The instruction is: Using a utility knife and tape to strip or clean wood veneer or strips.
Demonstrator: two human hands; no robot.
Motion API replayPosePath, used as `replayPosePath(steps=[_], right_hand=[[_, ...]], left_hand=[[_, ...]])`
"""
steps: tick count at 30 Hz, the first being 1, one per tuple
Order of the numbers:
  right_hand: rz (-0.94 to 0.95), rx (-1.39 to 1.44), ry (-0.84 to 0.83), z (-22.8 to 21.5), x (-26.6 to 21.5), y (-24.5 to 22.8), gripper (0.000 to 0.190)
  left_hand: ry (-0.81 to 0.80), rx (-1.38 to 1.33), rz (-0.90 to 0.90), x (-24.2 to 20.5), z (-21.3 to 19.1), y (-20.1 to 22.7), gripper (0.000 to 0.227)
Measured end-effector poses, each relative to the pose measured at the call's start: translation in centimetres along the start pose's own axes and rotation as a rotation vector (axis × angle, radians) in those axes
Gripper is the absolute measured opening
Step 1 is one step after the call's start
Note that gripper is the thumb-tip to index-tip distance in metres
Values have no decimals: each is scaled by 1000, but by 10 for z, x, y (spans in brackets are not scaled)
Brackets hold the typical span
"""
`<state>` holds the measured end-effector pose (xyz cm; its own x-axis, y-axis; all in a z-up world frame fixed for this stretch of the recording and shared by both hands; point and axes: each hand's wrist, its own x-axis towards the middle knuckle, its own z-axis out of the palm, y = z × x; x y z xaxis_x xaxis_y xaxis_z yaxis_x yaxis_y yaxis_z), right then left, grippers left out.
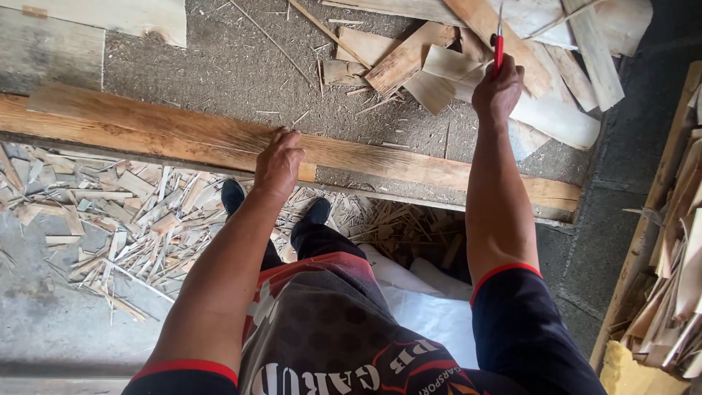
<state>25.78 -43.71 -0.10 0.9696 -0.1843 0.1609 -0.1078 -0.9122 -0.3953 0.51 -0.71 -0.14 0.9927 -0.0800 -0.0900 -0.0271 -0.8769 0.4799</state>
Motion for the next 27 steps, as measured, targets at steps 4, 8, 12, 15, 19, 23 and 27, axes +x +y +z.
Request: replayPosePath(steps=[4, 8, 12, 15, 19, 23, 27], right_hand=[[-121, -74, -58, 5, 20, 6, 16], [-186, -109, 7, 16, 33, 9, 11], [-404, -18, -108, -1, 20, -43, 15], [-353, -88, -358, 2, 0, -92, 18], [-464, -250, -510, 35, -23, -128, 21], [-479, -175, -473, 57, -46, -178, 19], [-492, 8, -363, 79, -59, -211, 13]], left_hand=[[-27, -5, -24, -1, 3, -2, 22], [38, -31, -13, -4, 4, -2, 20], [67, -32, 0, -5, 3, -2, 16], [53, -17, -3, -3, 9, -5, 18], [44, -24, -43, -3, 16, -8, 23], [58, -5, -25, -2, 7, -3, 23], [29, 0, -37, -2, 3, -2, 26]])
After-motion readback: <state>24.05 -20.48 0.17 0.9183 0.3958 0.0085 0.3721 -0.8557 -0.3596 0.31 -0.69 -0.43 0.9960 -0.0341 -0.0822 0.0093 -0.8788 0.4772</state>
